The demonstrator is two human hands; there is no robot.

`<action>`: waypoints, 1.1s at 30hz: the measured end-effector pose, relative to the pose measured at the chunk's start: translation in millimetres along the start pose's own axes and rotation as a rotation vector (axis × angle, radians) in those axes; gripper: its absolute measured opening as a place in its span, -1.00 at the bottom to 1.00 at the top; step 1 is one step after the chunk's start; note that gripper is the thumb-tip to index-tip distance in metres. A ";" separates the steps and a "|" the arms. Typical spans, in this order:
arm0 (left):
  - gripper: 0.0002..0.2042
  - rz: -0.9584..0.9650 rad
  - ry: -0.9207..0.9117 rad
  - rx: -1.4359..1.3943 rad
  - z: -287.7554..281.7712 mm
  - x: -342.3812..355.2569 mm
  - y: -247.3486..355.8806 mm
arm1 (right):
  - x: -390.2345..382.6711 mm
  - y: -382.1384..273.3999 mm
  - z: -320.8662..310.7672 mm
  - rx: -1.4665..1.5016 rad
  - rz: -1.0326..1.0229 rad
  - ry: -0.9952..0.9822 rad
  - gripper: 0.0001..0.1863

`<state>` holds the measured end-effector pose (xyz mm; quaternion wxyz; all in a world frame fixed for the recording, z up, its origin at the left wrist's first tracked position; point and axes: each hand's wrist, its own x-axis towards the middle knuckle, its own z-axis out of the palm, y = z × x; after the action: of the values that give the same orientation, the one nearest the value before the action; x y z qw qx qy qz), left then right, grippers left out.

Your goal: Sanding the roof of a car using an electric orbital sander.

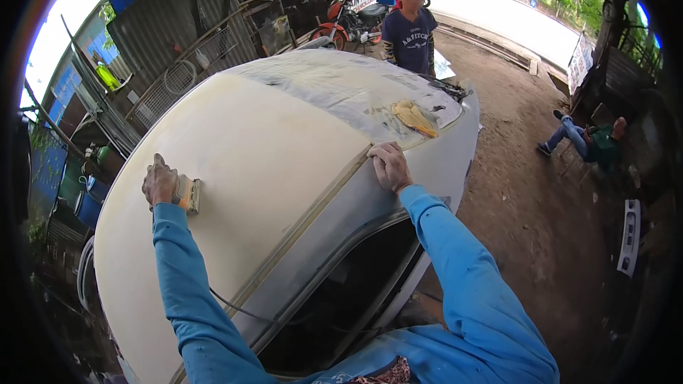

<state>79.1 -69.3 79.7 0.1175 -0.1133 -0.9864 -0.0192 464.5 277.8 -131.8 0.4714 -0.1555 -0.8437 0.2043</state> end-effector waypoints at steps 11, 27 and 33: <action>-0.58 -0.026 0.012 0.022 -6.7 -7.1 5.5 | -0.8 1.6 0.1 0.013 -0.027 0.012 -0.86; -0.58 0.004 -0.029 0.032 1.4 6.1 -1.8 | 0.9 0.8 -1.1 0.010 -0.010 -0.032 -0.87; -0.44 -0.002 -0.066 0.078 -3.9 11.2 1.4 | 3.8 -3.3 0.1 0.018 -0.057 0.014 -0.86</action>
<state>69.8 -65.7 86.1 0.0890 -0.1084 -0.9898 0.0229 462.3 276.7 -127.5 0.4844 -0.1285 -0.8426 0.1972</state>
